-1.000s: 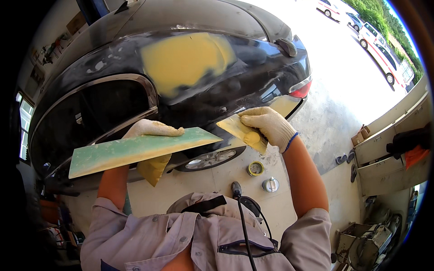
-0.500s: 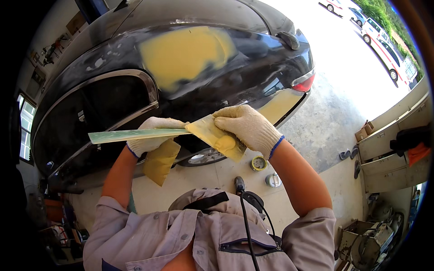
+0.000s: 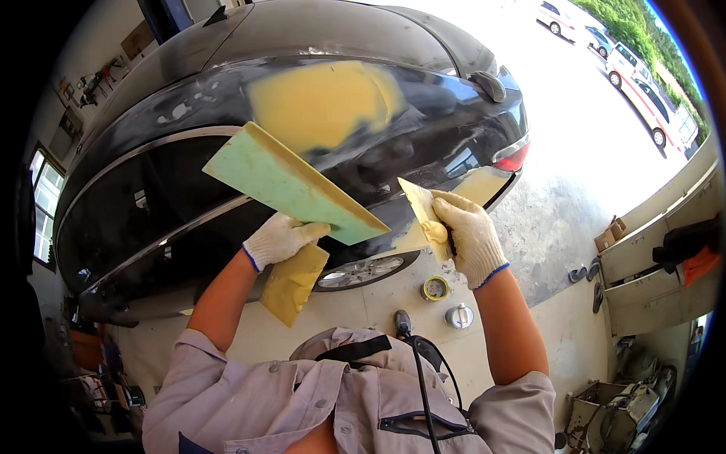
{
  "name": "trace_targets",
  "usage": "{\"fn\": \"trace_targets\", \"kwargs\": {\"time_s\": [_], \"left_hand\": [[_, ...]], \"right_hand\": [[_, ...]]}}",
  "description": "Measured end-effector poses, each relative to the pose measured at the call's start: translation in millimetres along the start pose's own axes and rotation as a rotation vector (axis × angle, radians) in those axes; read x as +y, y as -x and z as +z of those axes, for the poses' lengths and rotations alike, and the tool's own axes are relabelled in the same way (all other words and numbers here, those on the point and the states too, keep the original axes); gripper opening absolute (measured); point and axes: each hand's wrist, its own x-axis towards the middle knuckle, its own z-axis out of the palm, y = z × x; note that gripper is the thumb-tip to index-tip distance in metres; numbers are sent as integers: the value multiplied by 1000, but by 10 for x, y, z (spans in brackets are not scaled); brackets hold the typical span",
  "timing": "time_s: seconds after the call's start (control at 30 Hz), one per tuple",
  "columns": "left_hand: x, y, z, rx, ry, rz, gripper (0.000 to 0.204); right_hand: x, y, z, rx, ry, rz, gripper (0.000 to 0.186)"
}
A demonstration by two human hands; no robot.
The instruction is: The person applies a yellow body filler to the rear quarter panel of a black car using a spreader. They smooth the filler over the surface and then use a sanding block to level the applied material. The person works on the area around the wheel arch and the lower side panel.
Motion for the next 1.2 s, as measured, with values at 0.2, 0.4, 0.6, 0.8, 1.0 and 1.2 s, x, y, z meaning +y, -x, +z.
{"fn": "trace_targets", "kwargs": {"time_s": [0.2, 0.4, 0.6, 0.8, 1.0, 1.2], "left_hand": [[36, 12, -34, -54, 23, -7, 33], [-135, -216, 140, -216, -337, 57, 35], [-1005, -486, 584, -411, -845, -88, 45], [-2133, -511, 1141, -433, -762, -81, 47], [-3157, -510, 1457, -438, -651, -364, 47], [-4172, -343, 1688, -231, -380, -632, 47]], "right_hand": [[777, -148, -78, -82, 124, 195, 41], [-176, 29, 661, -114, -120, -28, 44], [-758, 477, 353, -153, -284, -458, 46], [505, 610, -583, 448, -177, -129, 52], [1797, 912, -1475, 679, -435, 143, 43], [2597, 417, -2097, 674, -465, 295, 43]]}}
